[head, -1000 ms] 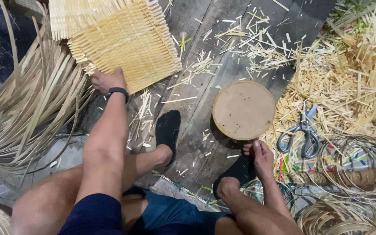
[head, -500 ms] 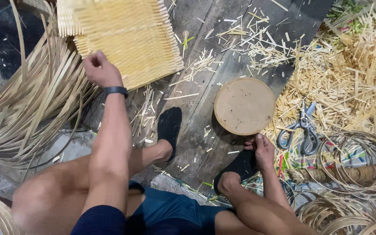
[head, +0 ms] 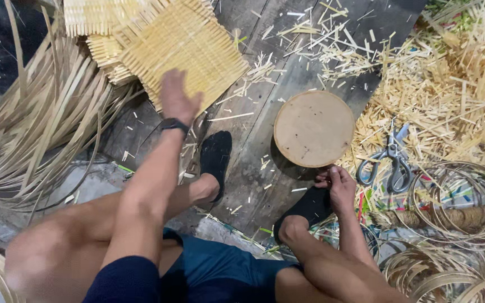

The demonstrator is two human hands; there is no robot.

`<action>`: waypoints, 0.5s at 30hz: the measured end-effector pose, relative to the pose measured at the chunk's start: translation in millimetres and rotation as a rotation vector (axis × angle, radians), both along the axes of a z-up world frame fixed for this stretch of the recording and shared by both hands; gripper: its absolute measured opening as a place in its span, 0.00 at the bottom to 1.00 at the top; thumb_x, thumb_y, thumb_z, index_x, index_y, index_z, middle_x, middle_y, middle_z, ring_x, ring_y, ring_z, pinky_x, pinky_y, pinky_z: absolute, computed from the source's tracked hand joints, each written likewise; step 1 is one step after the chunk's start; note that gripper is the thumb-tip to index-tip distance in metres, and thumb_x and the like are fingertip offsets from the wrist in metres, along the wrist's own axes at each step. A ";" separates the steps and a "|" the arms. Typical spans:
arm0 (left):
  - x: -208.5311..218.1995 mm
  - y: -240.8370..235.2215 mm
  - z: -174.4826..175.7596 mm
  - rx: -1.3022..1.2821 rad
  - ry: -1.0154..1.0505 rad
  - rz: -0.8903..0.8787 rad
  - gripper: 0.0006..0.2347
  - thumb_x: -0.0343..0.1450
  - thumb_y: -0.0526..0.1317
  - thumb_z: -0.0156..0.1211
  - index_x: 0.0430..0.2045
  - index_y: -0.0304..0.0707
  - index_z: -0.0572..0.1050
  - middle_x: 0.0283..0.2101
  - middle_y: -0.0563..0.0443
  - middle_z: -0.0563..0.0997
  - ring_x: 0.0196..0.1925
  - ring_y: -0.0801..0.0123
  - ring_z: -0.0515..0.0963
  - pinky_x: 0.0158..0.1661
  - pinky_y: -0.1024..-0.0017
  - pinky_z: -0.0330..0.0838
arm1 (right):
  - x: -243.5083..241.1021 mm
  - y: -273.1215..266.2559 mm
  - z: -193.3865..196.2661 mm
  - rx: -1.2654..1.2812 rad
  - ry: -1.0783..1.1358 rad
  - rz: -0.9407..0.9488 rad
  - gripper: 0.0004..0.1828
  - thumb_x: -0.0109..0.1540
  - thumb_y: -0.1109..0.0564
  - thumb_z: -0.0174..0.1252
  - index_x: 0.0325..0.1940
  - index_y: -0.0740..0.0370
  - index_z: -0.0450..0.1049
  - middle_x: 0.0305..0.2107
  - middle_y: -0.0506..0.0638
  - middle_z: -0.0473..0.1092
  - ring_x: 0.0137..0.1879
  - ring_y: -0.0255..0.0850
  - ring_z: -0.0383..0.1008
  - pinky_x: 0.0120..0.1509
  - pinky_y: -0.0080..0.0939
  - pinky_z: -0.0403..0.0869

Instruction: The person places a circular bamboo frame onto a rectangular woven mat, trims the excess mat with shears, and stacks the finished circular tray. The process is repeated with additional mats and frames.

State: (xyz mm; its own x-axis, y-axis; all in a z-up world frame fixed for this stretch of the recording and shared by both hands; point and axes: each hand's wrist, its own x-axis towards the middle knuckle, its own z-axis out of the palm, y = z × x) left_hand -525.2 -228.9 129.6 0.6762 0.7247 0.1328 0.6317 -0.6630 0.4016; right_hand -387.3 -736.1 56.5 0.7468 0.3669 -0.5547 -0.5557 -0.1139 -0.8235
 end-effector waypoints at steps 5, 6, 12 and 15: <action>48.0 -11.5 -26.3 0.085 0.422 -0.091 0.53 0.54 0.49 0.79 0.71 0.24 0.50 0.76 0.29 0.42 0.78 0.38 0.38 0.72 0.43 0.36 | 1.3 -0.7 5.4 0.016 0.019 -0.003 0.15 0.73 0.53 0.49 0.50 0.71 0.71 0.35 0.58 0.74 0.38 0.43 0.78 0.39 0.41 0.80; 52.5 -8.4 -29.9 0.067 0.456 -0.078 0.54 0.54 0.49 0.78 0.72 0.25 0.49 0.76 0.28 0.40 0.78 0.37 0.36 0.72 0.42 0.36 | 1.3 -0.7 5.6 0.015 0.036 -0.014 0.15 0.73 0.54 0.49 0.51 0.71 0.71 0.35 0.58 0.74 0.38 0.43 0.78 0.39 0.41 0.80; 45.8 11.0 -25.8 0.114 0.479 -0.135 0.52 0.59 0.49 0.77 0.75 0.28 0.47 0.79 0.28 0.39 0.80 0.36 0.34 0.73 0.38 0.36 | 3.0 -3.0 5.4 0.005 0.047 -0.019 0.15 0.72 0.54 0.49 0.53 0.71 0.71 0.35 0.58 0.74 0.39 0.44 0.78 0.38 0.42 0.81; 44.2 5.7 -17.6 0.049 0.459 -0.108 0.52 0.59 0.53 0.76 0.73 0.28 0.46 0.76 0.25 0.37 0.78 0.35 0.33 0.71 0.35 0.34 | 3.3 -1.1 5.4 0.002 0.058 -0.017 0.15 0.72 0.54 0.49 0.53 0.72 0.70 0.35 0.59 0.74 0.39 0.45 0.78 0.38 0.43 0.80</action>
